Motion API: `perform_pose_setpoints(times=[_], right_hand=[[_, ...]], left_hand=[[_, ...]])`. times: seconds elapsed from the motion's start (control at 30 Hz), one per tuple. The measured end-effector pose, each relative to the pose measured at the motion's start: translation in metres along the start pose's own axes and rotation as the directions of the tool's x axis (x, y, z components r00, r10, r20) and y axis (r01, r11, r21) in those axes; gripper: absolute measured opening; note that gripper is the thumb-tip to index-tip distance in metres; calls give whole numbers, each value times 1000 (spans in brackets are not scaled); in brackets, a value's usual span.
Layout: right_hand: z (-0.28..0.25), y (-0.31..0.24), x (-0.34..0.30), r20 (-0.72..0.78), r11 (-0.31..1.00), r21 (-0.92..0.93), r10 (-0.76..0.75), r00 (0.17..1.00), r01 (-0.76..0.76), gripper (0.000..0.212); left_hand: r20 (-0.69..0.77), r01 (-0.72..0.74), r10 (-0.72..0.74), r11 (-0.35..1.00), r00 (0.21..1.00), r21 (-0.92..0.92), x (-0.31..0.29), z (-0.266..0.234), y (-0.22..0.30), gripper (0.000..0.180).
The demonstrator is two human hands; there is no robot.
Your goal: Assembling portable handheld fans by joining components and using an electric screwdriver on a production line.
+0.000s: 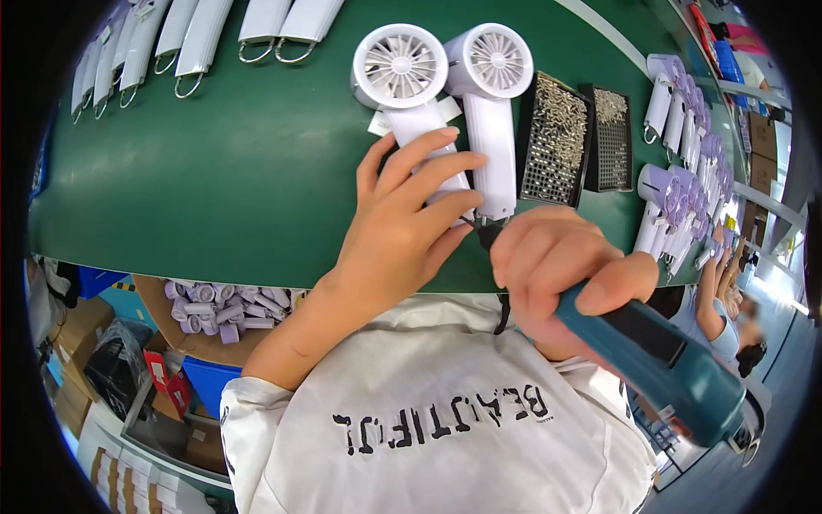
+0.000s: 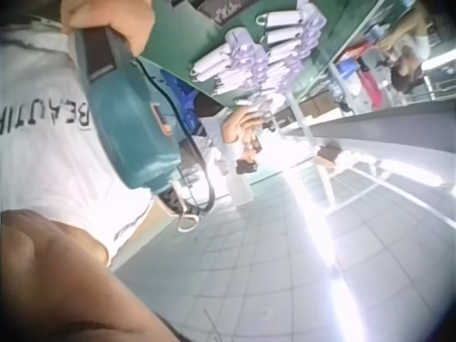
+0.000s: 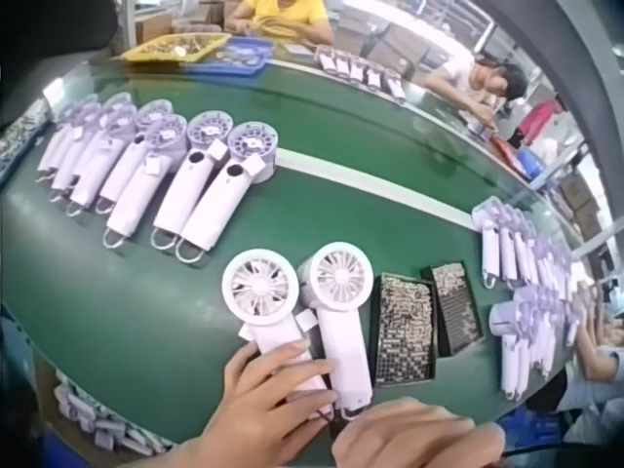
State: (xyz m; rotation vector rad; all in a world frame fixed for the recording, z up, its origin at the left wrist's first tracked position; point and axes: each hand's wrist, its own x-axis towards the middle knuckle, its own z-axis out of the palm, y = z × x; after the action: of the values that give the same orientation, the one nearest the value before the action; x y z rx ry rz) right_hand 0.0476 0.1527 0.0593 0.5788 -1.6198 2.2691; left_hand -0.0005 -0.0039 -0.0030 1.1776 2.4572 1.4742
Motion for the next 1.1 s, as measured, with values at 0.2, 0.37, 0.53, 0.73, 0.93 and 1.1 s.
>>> perform_pose_setpoints(times=[0.2,0.37,0.53,0.73,0.93,1.1], right_hand=[[-8,0,2,104,998,44,38,994,-42,16],[-12,6,-3,157,998,-8,-55,986,57,19],[0,-19,15,-241,942,298,-80,967,152,32],[-12,16,-7,-335,144,-918,212,918,-369,50],[-6,13,3,-494,-25,-858,317,809,-514,51],[-10,10,4,-564,437,-525,464,683,-730,49]], left_hand=[[-6,12,-12,1000,1000,19,0,0,0,33],[12,12,-12,999,1000,42,0,-1,1,30],[110,0,-14,992,994,125,-12,-22,13,27],[-286,323,-238,898,928,298,-12,-15,20,68],[-356,417,-350,899,866,130,-8,-29,0,47],[-12,516,-675,575,737,-635,-5,-44,-2,34]])
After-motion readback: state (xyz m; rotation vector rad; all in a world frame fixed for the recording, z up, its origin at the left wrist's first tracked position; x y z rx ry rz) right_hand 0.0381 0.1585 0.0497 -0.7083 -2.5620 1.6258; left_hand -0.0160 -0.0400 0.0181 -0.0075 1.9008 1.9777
